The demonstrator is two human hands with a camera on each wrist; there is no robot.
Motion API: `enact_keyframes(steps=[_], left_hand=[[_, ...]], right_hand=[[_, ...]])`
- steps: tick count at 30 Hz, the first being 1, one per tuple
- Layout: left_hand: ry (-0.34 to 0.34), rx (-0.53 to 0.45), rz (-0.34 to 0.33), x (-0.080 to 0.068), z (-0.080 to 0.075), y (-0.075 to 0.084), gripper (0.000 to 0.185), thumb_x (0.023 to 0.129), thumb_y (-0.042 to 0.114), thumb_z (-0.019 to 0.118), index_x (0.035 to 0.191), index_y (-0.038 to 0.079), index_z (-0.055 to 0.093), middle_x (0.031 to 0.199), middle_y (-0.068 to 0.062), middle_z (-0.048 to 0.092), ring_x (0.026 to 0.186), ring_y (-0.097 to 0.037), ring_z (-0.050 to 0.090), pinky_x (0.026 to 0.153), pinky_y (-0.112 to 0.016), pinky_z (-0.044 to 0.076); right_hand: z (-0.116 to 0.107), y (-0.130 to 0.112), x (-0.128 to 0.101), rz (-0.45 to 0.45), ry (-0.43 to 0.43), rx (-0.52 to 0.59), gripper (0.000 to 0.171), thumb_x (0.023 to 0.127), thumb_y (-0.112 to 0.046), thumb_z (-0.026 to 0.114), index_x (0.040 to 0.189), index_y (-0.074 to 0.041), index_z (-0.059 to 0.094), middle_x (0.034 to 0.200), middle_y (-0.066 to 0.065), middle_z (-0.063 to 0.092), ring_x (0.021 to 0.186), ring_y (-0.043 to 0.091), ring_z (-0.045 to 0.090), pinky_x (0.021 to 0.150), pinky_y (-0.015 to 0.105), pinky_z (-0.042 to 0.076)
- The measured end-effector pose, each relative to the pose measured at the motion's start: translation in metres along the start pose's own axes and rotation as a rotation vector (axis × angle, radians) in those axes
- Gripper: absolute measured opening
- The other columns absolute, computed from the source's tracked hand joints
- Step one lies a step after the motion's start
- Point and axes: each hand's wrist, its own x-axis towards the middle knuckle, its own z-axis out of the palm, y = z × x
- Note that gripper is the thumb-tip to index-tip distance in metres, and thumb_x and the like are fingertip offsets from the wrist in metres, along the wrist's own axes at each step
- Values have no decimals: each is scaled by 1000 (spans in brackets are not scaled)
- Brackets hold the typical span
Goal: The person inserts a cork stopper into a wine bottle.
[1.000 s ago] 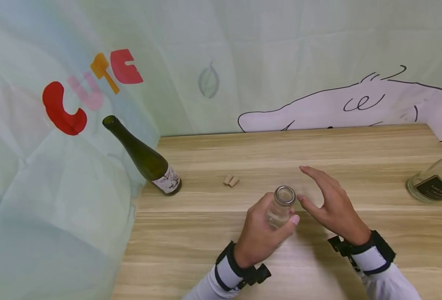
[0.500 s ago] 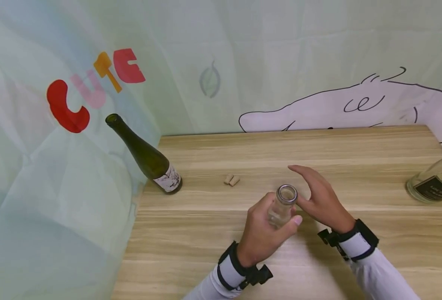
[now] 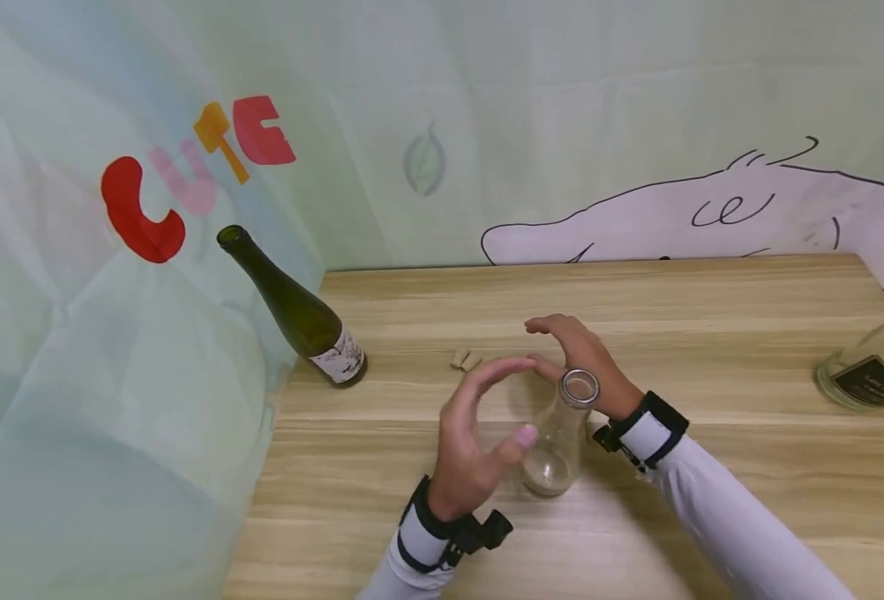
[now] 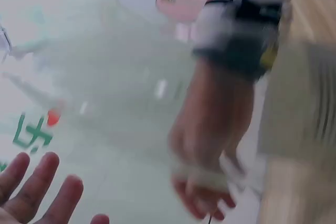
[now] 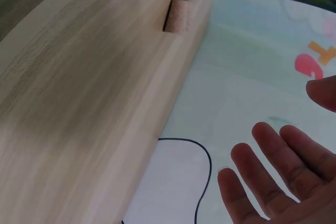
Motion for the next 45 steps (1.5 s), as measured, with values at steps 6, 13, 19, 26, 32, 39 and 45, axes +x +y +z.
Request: enact_keyframes(steps=[6,13,19,26,32,39,45], left_hand=[[163,98,-73,-1,-43,-5,49,94,23,64,132,-5,54,128,-20,61,122,-40,52,108,-53,35],[234,216,-75,-5,-64,-8,46,92,19,67,131,-3,58,127,-18,63,121,-38,54,107,-53,35],[268,259,-56,-5,-70,-4,44,91,16,68,129,-4,59,125,-17,64,120,-37,55,107,-53,35],[268,283,-66,-8,-71,-1,44,92,18,67,129,-3,59,125,-16,64,120,-36,55,107,-53,36],[271,290,-68,-11,-70,2,45,92,21,68,129,-3,60,125,-16,64,119,-36,55,107,-53,36],[265,282,-58,-12,-68,2,45,91,20,68,128,-4,60,123,-19,64,117,-38,55,107,-52,36],[263,273,-58,-12,-66,2,44,93,22,68,127,-4,60,124,-16,64,118,-38,55,106,-53,36]], right_hand=[[16,5,14,58,-143,-57,43,87,-9,76,126,1,62,124,15,62,118,30,54,98,48,45],[35,16,31,-17,-263,-187,37,85,-11,76,119,0,65,118,16,63,113,33,57,98,47,45],[47,24,42,-63,-280,-194,31,83,-6,76,113,2,67,111,15,64,106,35,59,93,48,48],[62,22,52,-21,-356,-174,25,87,-7,75,111,0,69,110,14,64,105,34,60,91,48,50],[77,23,60,22,-416,-165,20,88,-6,75,107,-1,70,105,11,64,99,30,62,87,44,52],[84,30,60,15,-438,-164,12,85,-2,74,96,-4,67,94,7,63,90,26,62,80,40,53],[84,31,58,3,-454,-125,15,83,-1,76,89,-5,63,85,3,59,81,21,56,74,37,50]])
